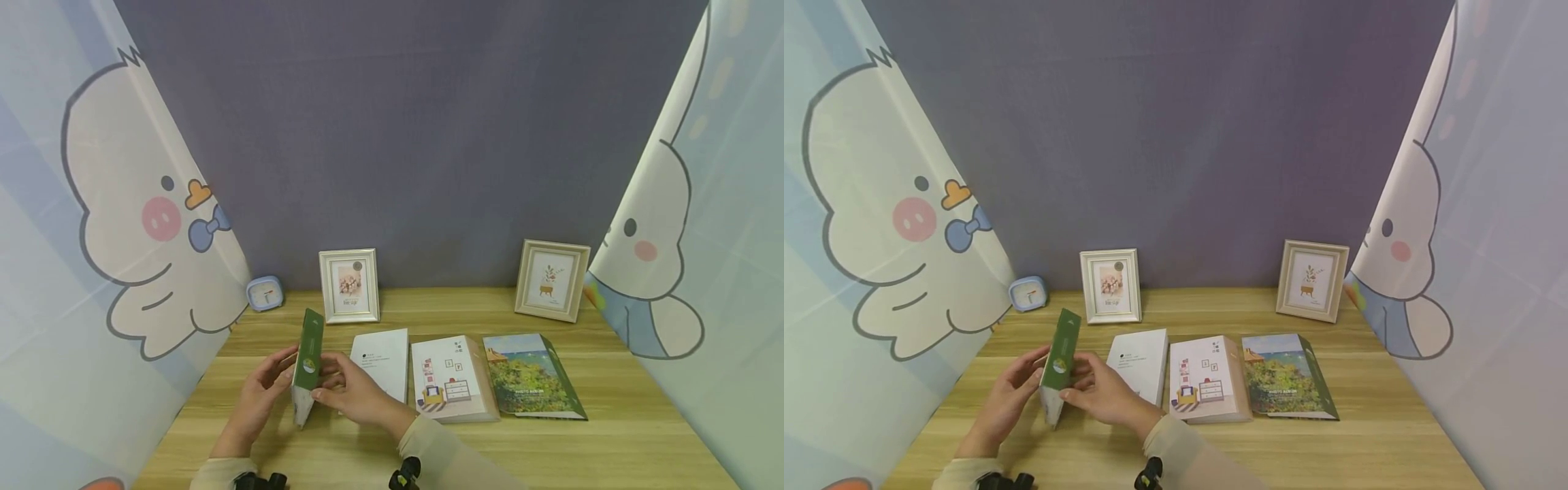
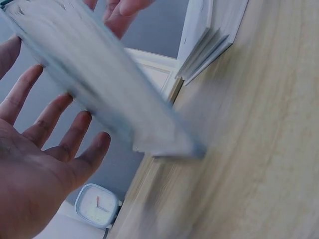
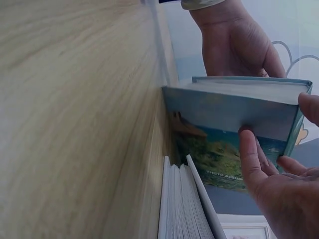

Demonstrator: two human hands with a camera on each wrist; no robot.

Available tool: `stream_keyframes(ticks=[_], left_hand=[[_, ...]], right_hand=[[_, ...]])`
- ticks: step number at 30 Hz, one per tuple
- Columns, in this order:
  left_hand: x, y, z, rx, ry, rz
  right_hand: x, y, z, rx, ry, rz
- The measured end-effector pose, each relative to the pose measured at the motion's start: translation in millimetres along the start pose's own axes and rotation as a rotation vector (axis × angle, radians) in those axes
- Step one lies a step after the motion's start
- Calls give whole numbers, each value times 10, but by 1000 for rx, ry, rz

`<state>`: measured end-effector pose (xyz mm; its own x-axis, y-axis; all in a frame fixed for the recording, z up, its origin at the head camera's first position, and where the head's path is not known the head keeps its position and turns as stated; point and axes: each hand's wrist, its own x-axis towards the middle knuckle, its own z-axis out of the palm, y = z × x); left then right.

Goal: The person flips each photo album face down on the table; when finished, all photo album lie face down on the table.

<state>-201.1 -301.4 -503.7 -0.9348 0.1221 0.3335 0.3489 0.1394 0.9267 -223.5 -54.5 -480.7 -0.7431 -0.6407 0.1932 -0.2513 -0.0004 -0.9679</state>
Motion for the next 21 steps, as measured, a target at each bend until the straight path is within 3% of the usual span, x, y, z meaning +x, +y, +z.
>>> stream_keyframes(ticks=[5,12,16,21], left_hand=[[11,2,25,49,-53,31],[26,-58,5,48,-95,54],[26,-80,-9,28,-121,32],[12,-64,-7,58,-124,-47]], right_hand=[[-10,-1,-8,24,-2,29],[-20,14,-35,-26,23,49],[-16,36,-49,-53,45,52],[-3,79,-58,-56,60,63]])
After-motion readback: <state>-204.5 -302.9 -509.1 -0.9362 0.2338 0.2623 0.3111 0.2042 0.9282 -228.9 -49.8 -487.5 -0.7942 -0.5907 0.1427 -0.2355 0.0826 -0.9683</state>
